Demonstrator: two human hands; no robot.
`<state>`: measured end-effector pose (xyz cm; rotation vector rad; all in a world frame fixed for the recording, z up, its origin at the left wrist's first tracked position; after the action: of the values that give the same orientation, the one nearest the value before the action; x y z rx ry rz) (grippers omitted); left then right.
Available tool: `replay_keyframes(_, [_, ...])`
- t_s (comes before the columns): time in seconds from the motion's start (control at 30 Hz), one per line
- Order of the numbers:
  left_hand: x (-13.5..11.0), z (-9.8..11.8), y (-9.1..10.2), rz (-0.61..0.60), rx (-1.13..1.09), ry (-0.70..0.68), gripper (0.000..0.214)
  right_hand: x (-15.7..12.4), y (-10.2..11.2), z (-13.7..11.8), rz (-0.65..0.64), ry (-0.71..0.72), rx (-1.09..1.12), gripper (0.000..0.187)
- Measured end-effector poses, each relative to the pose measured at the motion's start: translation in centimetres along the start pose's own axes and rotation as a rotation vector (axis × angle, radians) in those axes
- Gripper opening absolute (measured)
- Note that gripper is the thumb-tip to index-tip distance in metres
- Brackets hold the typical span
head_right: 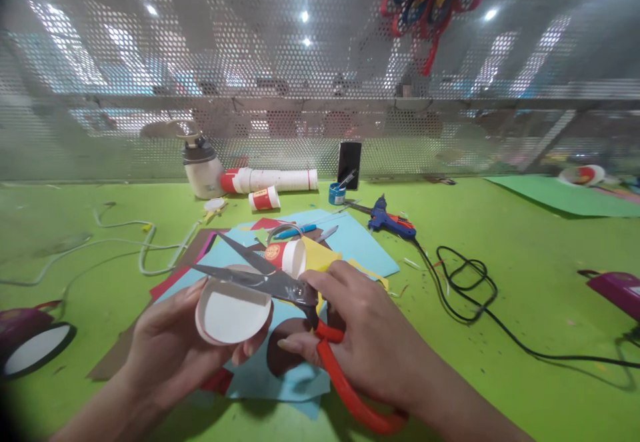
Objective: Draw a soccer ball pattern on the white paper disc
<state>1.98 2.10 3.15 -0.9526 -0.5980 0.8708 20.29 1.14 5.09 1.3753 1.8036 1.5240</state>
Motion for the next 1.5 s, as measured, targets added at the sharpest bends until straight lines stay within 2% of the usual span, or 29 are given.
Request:
replay_keyframes(0.37, [0.03, -0.07, 0.35, 0.028, -0.014, 0.009, 0.029, -0.13, -0.18, 0.29, -0.023, -0.012, 0.009, 0.042])
replay_keyframes(0.57, [-0.05, -0.02, 0.39, 0.044, -0.008, 0.001, 0.028, -0.01, -0.07, 0.11, -0.048, -0.017, -0.004, 0.034])
replay_keyframes(0.87, [0.05, -0.31, 0.50, 0.039, -0.021, 0.055, 0.034, -0.01, -0.22, 0.20, -0.030, -0.005, -0.014, 0.038])
replay_keyframes(1.13, [-0.04, -0.33, 0.58, 0.036, -0.031, 0.069, 0.031, 0.10, 0.00, -0.01, -0.033, 0.001, -0.015, 0.039])
replay_keyframes(1.5, [0.00, -0.41, 0.57, 0.027, -0.028, 0.086, 0.036, 0.01, -0.13, -0.01, -0.080, -0.013, 0.010, 0.033])
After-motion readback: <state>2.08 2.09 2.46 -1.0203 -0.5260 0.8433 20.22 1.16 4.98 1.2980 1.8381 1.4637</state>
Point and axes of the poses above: each hand's wrist, its own x-axis towards the middle knuckle, its own y-axis out of the back of the hand, z = x × y, the point moved 4 cm from there along x, towards the middle knuckle, and after that the axes turned 14 degrees about -x, right-handed, at the moved point
